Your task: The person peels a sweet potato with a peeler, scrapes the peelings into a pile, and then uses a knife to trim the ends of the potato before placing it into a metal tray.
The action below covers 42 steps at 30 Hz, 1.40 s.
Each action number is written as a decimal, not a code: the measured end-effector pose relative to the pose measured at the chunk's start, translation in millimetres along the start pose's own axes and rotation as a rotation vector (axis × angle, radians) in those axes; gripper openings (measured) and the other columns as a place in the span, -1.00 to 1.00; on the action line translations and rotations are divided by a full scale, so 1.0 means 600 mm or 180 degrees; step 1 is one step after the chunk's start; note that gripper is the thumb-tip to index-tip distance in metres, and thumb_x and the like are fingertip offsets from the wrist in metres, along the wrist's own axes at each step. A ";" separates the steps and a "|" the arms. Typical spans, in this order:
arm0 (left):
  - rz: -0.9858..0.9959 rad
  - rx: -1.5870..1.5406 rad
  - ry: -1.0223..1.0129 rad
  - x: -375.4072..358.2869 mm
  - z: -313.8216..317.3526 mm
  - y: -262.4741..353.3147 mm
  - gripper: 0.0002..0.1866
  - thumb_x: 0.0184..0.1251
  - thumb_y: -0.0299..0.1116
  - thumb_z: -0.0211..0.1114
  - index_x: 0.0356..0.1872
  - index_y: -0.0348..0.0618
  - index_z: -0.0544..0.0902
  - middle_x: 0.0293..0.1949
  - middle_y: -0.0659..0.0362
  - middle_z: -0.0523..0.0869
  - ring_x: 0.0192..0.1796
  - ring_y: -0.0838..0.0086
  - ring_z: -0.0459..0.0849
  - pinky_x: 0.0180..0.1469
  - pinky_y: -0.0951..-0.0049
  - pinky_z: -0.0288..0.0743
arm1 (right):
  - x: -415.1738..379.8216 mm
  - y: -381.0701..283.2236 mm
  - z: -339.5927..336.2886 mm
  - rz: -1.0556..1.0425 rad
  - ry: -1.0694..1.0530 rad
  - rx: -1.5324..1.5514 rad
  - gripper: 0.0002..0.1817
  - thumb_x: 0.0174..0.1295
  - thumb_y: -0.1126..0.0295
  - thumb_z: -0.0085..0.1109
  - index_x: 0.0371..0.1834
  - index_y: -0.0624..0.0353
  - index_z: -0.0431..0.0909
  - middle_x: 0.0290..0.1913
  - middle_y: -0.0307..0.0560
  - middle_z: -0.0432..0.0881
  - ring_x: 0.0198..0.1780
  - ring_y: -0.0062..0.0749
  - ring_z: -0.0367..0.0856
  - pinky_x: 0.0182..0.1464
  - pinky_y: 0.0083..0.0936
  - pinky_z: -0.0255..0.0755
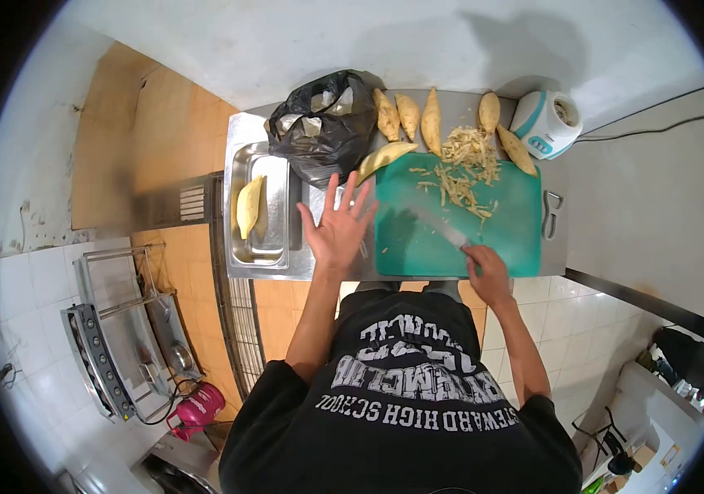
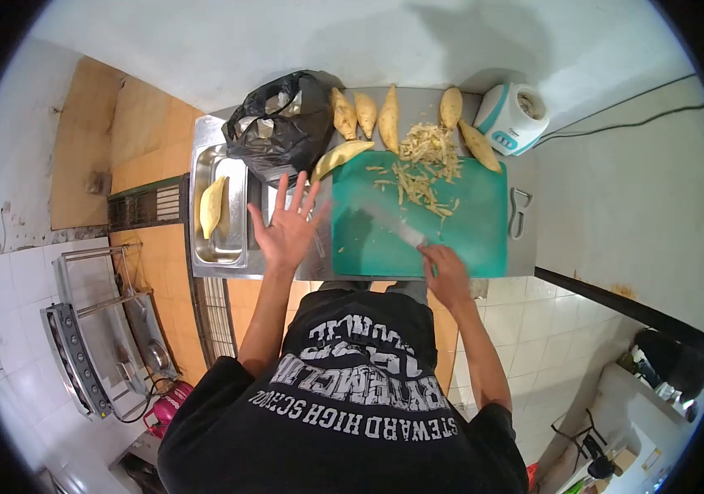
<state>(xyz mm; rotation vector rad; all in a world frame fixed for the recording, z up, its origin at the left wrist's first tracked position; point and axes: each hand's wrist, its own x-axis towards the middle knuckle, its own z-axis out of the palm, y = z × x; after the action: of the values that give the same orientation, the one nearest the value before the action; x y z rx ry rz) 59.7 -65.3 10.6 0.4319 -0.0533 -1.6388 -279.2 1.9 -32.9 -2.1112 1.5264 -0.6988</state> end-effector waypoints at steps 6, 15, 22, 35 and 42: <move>0.0216 0.2511 0.1189 -0.022 -0.105 0.005 -0.58 0.63 -0.01 0.13 -0.39 -0.10 0.52 -0.58 0.34 0.42 -0.54 0.63 0.35 -0.46 0.54 0.15 | -0.052 -0.020 0.024 -0.0380 -0.0713 0.0133 -0.74 0.22 0.48 0.34 -0.01 0.08 0.70 -0.16 -0.06 0.65 -0.09 -0.05 0.64 -0.07 -0.19 0.57; 0.1000 0.4036 0.0984 -0.052 -0.100 -0.049 -0.75 0.54 -0.35 0.24 0.06 -0.30 0.65 -0.05 0.14 0.73 0.03 0.46 0.62 0.05 0.42 0.46 | 0.007 0.034 -0.012 0.0194 -0.0103 0.0154 -0.75 0.33 0.47 0.25 0.05 0.12 0.72 -0.13 0.02 0.68 -0.08 -0.01 0.66 0.00 -0.20 0.56; 0.1372 0.6257 -0.0282 -0.074 -0.049 -0.097 -0.39 0.42 -0.20 0.31 0.43 -0.19 0.45 0.48 -0.13 0.42 0.53 -0.06 0.35 0.51 -0.03 0.21 | -0.060 0.039 -0.047 -0.0269 -0.1175 0.0250 -0.75 0.32 0.45 0.26 0.05 -0.01 0.72 -0.05 -0.02 0.62 -0.11 -0.02 0.68 -0.08 -0.14 0.60; 0.1042 0.7450 -0.0507 -0.028 -0.035 -0.159 -0.25 0.46 -0.16 0.28 0.58 -0.14 0.24 0.64 -0.08 0.11 0.66 -0.06 0.05 0.62 -0.16 -0.07 | 0.033 0.109 -0.094 0.0359 -0.0351 0.0390 -0.75 0.35 0.43 0.29 0.07 0.02 0.72 -0.02 0.02 0.60 -0.21 0.01 0.71 -0.16 -0.14 0.59; 0.1186 0.7414 0.0020 -0.119 -0.103 -0.169 -0.28 0.55 -0.13 0.17 0.58 -0.28 0.19 0.64 -0.18 0.06 0.65 -0.18 0.04 0.60 -0.22 -0.06 | -0.037 0.129 -0.092 -0.0598 -0.1164 0.0370 -0.74 0.34 0.41 0.28 0.08 0.00 0.71 -0.04 0.01 0.60 -0.17 -0.01 0.71 -0.16 -0.11 0.59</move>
<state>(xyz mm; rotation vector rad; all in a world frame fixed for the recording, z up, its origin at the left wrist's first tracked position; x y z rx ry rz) -13.8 29.6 -58.4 1.9036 -1.9646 -0.4452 -376.1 -3.1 -40.9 -2.1664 1.0790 -0.4193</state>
